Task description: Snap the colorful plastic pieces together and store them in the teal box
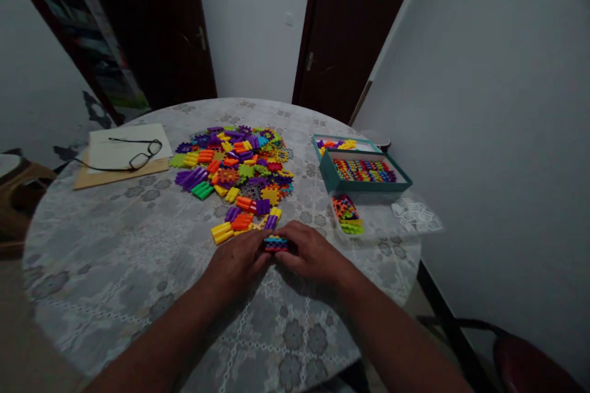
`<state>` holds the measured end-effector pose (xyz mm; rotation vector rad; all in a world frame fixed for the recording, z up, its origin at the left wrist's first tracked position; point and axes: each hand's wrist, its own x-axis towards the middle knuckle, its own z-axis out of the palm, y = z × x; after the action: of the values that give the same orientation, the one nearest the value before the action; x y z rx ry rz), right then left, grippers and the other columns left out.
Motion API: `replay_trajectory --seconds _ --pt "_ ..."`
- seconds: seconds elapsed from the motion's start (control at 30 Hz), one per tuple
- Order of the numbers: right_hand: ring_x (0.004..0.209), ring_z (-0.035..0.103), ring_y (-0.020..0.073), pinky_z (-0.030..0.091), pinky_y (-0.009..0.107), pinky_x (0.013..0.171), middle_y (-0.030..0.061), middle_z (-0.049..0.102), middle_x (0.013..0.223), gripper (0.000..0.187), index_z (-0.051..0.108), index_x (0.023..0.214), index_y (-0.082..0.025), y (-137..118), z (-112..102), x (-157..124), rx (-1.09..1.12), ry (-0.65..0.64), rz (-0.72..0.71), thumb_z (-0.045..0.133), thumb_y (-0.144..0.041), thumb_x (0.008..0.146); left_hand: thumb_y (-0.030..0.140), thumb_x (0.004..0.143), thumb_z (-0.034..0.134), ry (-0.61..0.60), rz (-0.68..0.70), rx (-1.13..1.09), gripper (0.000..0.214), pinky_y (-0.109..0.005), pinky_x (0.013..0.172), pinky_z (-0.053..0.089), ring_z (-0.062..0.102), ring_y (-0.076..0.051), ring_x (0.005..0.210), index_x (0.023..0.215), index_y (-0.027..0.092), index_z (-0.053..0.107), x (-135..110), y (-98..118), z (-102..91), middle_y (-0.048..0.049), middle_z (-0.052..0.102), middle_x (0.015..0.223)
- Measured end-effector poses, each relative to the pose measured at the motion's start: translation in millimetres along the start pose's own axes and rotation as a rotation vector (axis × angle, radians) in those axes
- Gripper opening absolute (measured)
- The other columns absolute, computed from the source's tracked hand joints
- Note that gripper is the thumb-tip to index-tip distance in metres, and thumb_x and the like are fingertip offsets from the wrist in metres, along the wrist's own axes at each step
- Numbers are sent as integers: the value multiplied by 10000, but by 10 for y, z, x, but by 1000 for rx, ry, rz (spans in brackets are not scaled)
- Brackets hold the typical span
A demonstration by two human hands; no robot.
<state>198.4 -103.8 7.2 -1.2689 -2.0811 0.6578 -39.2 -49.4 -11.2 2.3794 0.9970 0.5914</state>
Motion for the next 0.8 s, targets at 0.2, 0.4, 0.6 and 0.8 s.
replay_trajectory --seconds 0.2,0.4,0.6,0.8 --pt "1132 700 239 542 369 1023 97 746 1220 369 720 1358 -211 21 25 22 -22 -6 16 757 -216 991 367 1029 614 -27 22 -18 333 -429 1001 620 796 -311 1136 1303 256 767 29 35 -67 -106 840 1253" --pt "1103 685 238 535 360 994 83 739 1203 308 714 1295 -228 12 71 28 -93 -46 63 763 -235 992 379 1028 604 -20 60 2 299 -417 952 640 811 -309 1085 1250 273 773 30 -21 -50 -98 851 1197" --pt "1091 693 244 535 341 961 83 747 1189 280 728 1253 -218 -74 -33 1 -105 -59 69 791 -262 984 352 1009 638 -46 91 12 292 -387 906 654 826 -303 1041 1252 282 783 50 -12 -122 -76 856 1156" --pt "1056 709 250 538 337 928 91 762 1147 270 731 1254 -210 -203 -212 -34 -138 -45 39 769 -311 1006 362 1030 616 -84 162 13 307 -365 891 641 823 -274 987 1282 267 762 150 81 -286 -88 852 1119"
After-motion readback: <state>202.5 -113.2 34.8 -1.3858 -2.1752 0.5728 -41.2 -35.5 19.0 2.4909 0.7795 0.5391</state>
